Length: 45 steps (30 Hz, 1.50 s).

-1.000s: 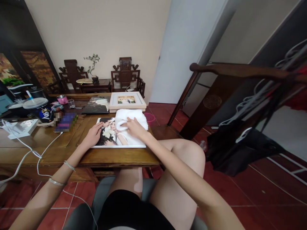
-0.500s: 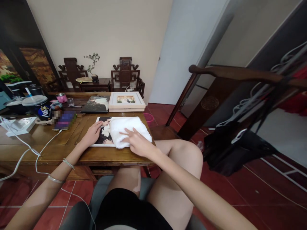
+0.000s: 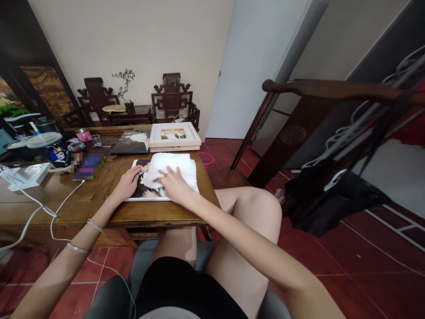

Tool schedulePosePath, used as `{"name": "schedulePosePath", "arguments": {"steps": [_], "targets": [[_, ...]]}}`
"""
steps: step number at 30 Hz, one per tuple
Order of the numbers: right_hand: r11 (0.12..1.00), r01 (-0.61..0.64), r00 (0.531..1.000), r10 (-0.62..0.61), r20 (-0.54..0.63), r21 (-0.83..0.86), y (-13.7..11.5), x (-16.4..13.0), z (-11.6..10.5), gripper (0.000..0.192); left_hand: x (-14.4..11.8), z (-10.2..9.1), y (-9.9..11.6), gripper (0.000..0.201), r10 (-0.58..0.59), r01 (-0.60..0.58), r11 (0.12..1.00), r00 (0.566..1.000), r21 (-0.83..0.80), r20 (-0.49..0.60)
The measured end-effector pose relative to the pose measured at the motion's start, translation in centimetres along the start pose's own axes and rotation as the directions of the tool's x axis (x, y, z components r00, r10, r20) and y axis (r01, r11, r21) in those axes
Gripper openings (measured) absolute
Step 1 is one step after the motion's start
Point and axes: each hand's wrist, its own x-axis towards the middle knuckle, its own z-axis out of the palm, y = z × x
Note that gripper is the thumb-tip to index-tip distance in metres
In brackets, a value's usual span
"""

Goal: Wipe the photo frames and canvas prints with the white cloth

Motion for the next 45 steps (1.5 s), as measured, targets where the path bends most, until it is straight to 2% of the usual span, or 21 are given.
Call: {"name": "schedulePosePath", "arguments": {"steps": [5,8,11,16,18,21,23,26,29,31,35,38,42,45], "targets": [[0.989,0.133,0.987,-0.138,0.079,0.066,-3.4,-6.2,-1.3,0.059,-0.2,0.0,0.1,0.044,-0.007,0.007,1.0,1.0,-0.016,0.006],[0.983,0.145,0.985,-0.154,0.079,0.111,-3.1,-6.9,-1.8,0.058,-0.2,-0.2,0.2,0.044,-0.012,0.012,1.0,1.0,-0.015,0.018],[0.992,0.067,0.996,-0.073,0.056,0.105,-1.2,-4.6,-1.6,0.059,-0.2,-0.1,0.2,0.045,-0.014,0.015,1.0,1.0,-0.013,0.025],[0.992,-0.127,0.991,0.127,0.052,0.007,1.7,1.8,-0.8,0.047,-0.1,0.1,0.2,0.045,-0.026,0.026,0.999,1.0,-0.02,0.007],[0.986,-0.163,0.985,0.164,0.047,-0.025,1.4,3.7,-0.5,0.044,-0.2,-0.1,0.5,0.044,-0.021,0.02,0.999,1.0,-0.042,-0.011],[0.982,-0.163,0.986,0.166,0.031,-0.091,-0.7,5.0,-0.1,0.045,-0.3,-0.9,1.3,0.045,0.002,-0.01,0.993,0.997,-0.114,-0.073],[0.988,-0.09,0.995,0.095,0.039,-0.125,-2.7,4.7,0.3,0.046,-0.4,-1.6,1.9,0.048,-0.012,-0.018,0.981,0.988,-0.191,-0.152],[0.987,0.119,0.992,-0.113,0.06,-0.11,-4.8,2.7,0.8,0.047,-0.6,-2.6,2.5,0.053,-0.086,0.016,0.958,0.969,-0.287,-0.234],[0.95,0.311,0.95,-0.31,0.045,-0.034,-5.1,-0.4,0.9,0.053,-0.7,-2.9,2.7,0.054,-0.1,0.033,0.959,0.969,-0.282,-0.227],[0.937,0.349,0.936,-0.35,0.034,0.025,-4.4,-2.6,0.7,0.054,-0.8,-2.7,2.9,0.053,-0.068,0.017,0.972,0.976,-0.236,-0.208],[0.967,0.231,0.971,-0.236,0.046,0.106,-2.2,-5.1,-0.2,0.058,-1.1,-2.4,3.3,0.048,0.074,-0.084,0.988,0.994,-0.13,-0.082],[0.989,0.1,0.994,-0.104,0.035,0.108,0.0,-4.3,-0.6,0.063,-1.4,-2.3,3.5,0.042,0.153,-0.151,0.985,0.988,-0.082,0.019],[0.994,-0.067,0.998,0.066,0.015,0.09,2.7,0.1,-0.4,0.057,-1.5,-2.3,3.3,0.04,0.149,-0.147,0.988,0.988,-0.038,0.05],[0.979,-0.096,0.995,0.094,0.017,0.181,3.0,4.8,-0.6,0.046,-1.4,-2.2,3.2,0.039,0.147,-0.146,0.989,0.988,-0.025,0.043]]}}
